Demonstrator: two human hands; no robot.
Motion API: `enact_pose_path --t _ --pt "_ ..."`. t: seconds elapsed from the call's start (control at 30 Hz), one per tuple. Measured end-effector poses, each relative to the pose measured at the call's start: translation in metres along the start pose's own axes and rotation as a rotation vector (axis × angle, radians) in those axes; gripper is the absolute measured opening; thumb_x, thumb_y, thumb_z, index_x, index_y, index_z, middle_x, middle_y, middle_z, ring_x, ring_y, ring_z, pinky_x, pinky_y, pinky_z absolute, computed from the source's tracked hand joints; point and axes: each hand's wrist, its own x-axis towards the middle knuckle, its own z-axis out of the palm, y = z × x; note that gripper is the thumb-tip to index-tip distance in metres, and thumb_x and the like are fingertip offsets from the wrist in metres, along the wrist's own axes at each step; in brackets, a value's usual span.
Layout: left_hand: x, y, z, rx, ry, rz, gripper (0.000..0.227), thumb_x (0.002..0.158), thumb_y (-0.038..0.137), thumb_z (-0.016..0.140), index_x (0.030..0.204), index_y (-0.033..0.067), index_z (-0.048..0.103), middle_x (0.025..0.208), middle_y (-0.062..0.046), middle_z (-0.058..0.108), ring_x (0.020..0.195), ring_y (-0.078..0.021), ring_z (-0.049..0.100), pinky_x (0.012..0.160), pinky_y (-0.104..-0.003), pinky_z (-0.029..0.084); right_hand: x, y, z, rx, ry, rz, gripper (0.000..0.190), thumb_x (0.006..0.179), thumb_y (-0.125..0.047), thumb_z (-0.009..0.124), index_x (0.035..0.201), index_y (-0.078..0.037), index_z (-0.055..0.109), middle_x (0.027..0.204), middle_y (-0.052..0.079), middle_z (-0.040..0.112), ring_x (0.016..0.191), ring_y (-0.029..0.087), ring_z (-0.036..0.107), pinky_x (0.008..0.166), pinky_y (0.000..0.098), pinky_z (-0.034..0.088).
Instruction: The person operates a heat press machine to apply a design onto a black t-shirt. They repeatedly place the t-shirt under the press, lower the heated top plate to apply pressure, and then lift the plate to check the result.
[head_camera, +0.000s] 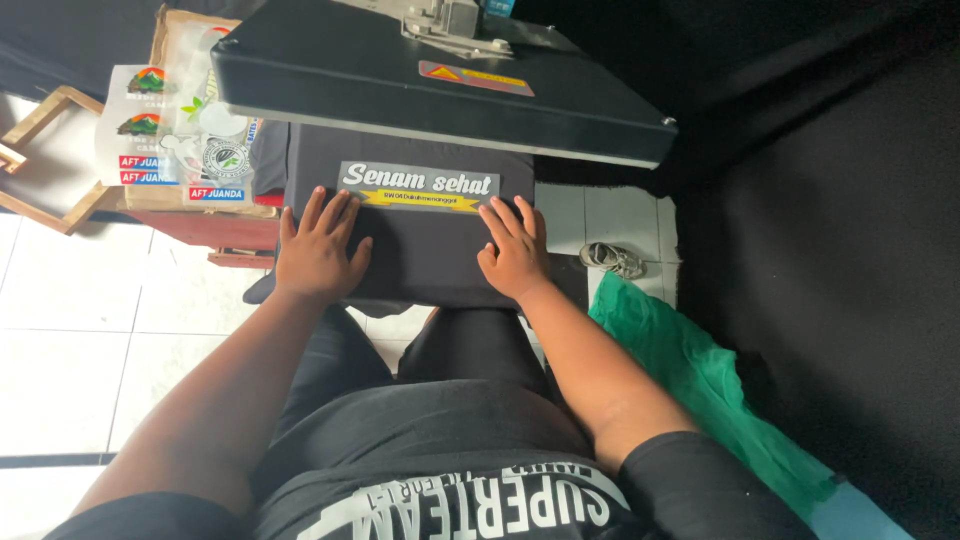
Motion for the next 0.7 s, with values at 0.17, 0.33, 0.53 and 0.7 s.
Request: enact_pose_path --t 0.17,0.33,0.53,0.7 --pt "-0.004 -0.006 0.014 0.027 0.229 0.075 0.056 0.092 0.041 0.065 0.143 0.0168 0.066 0.147 -0.005 0.061 0.146 -0.0313 0.048 0.108 -0.065 0.039 0.002 0.000 -0.003 0.031 0.129 -0.053 0.064 0.072 -0.024 0.063 0.136 -0.025 0.067 0.140 0.001 0.062 0.137 0.032 0.046 0.110 0.0525 0.037" --pt "-0.003 -0.010 0.022 0.014 0.313 0.102 0.054 0.088 0.036 0.067 0.138 0.0165 0.068 0.149 -0.008 0.062 0.142 -0.0330 0.053 0.105 -0.065 0.041 0.002 0.000 -0.005 0.052 0.166 -0.077 0.057 0.072 -0.023 0.064 0.129 -0.025 0.071 0.132 0.000 0.064 0.130 0.029 0.050 0.108 0.0500 0.039" --pt "-0.006 -0.010 0.023 0.010 0.323 0.112 0.053 0.088 0.036 0.068 0.138 0.0172 0.068 0.144 -0.009 0.066 0.141 -0.0332 0.054 0.106 -0.065 0.040 0.000 0.001 -0.003 0.054 0.189 -0.082 0.055 0.071 -0.023 0.065 0.126 -0.027 0.072 0.128 -0.002 0.065 0.129 0.029 0.049 0.106 0.0498 0.040" --pt "-0.005 -0.011 0.024 0.029 0.353 0.123 0.053 0.084 0.035 0.070 0.135 0.0185 0.069 0.142 -0.008 0.067 0.139 -0.0321 0.056 0.105 -0.064 0.042 0.002 -0.004 -0.009 0.047 0.213 -0.086 0.052 0.072 -0.021 0.064 0.123 -0.026 0.072 0.127 -0.001 0.065 0.127 0.029 0.050 0.104 0.0498 0.041"
